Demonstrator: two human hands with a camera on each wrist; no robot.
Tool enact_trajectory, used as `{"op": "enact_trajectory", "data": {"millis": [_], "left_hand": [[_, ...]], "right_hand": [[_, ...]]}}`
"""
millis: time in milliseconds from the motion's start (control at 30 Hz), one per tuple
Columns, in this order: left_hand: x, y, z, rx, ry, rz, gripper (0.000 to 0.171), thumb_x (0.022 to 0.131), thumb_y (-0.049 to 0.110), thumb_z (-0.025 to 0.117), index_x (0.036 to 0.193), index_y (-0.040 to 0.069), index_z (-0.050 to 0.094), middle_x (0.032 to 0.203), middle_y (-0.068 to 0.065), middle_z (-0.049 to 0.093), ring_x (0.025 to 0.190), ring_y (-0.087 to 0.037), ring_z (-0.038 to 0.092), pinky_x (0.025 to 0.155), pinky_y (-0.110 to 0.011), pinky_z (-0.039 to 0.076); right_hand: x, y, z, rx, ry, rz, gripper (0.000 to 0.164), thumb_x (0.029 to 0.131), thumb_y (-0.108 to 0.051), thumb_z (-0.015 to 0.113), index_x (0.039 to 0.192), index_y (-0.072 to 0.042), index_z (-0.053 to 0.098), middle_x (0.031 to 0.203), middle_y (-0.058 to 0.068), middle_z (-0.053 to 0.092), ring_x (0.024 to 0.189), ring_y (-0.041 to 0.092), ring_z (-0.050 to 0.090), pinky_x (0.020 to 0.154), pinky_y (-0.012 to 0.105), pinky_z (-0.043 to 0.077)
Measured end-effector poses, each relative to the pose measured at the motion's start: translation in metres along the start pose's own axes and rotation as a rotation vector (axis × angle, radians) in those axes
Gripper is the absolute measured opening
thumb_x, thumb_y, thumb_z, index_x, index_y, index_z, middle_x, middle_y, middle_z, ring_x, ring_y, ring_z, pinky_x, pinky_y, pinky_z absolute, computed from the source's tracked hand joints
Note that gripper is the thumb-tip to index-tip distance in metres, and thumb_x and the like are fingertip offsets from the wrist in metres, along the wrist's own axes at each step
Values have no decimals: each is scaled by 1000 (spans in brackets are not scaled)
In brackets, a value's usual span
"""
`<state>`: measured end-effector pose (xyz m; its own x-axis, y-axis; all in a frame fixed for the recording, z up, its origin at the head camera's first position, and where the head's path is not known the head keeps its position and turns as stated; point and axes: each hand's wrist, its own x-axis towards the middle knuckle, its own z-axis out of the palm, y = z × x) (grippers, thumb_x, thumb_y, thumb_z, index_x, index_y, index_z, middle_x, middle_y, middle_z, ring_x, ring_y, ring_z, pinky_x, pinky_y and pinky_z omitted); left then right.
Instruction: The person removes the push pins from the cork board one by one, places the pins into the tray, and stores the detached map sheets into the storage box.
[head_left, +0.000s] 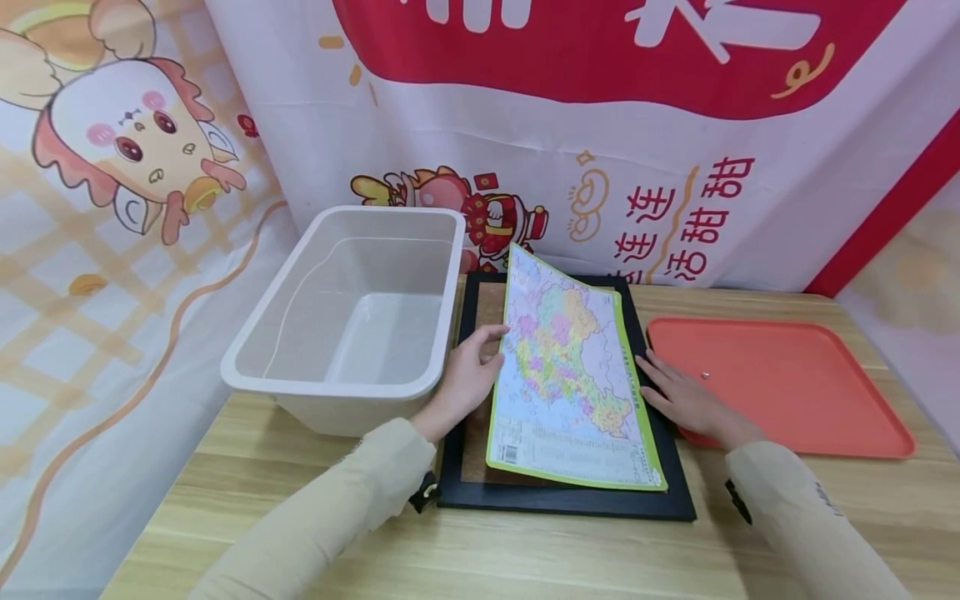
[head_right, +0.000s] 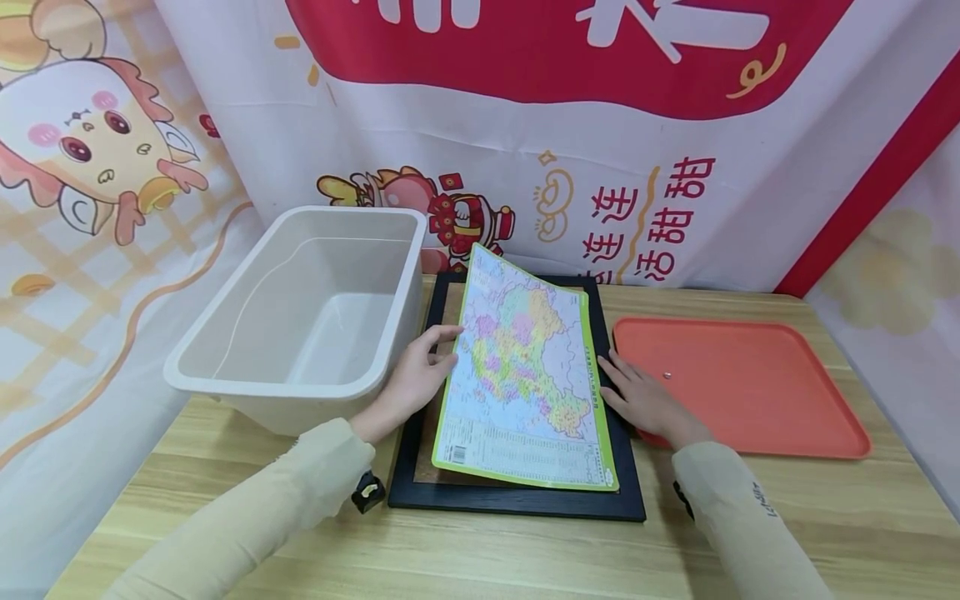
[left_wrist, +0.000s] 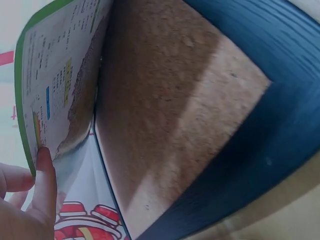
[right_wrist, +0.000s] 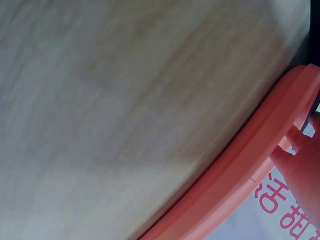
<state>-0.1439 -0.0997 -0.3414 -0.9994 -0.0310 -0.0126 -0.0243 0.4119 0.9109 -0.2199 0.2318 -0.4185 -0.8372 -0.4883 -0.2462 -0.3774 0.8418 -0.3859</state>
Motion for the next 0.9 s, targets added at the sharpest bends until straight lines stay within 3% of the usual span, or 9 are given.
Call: {"op": "enact_trajectory", "data": {"millis": [567, 900], "left_hand": [[-7, 34, -6, -168, -14, -89, 42, 95, 4, 53, 135, 17, 49, 140, -6, 51, 105, -23, 66, 72, -28, 59], [-9, 47, -8, -110, -2, -71, 48, 94, 5, 54, 139, 19, 46, 140, -4, 52, 105, -20, 65, 74, -27, 58]], "right_hand": [[0, -2, 0, -29, 1, -7, 70, 100, -50, 35, 154, -8, 16, 160, 22, 11, 142, 50, 16, 112, 66, 18], [0, -1, 0, -11, -3, -8, 70, 101, -50, 33, 154, -8, 15, 160, 22, 9, 142, 50, 15, 111, 67, 17]]}}
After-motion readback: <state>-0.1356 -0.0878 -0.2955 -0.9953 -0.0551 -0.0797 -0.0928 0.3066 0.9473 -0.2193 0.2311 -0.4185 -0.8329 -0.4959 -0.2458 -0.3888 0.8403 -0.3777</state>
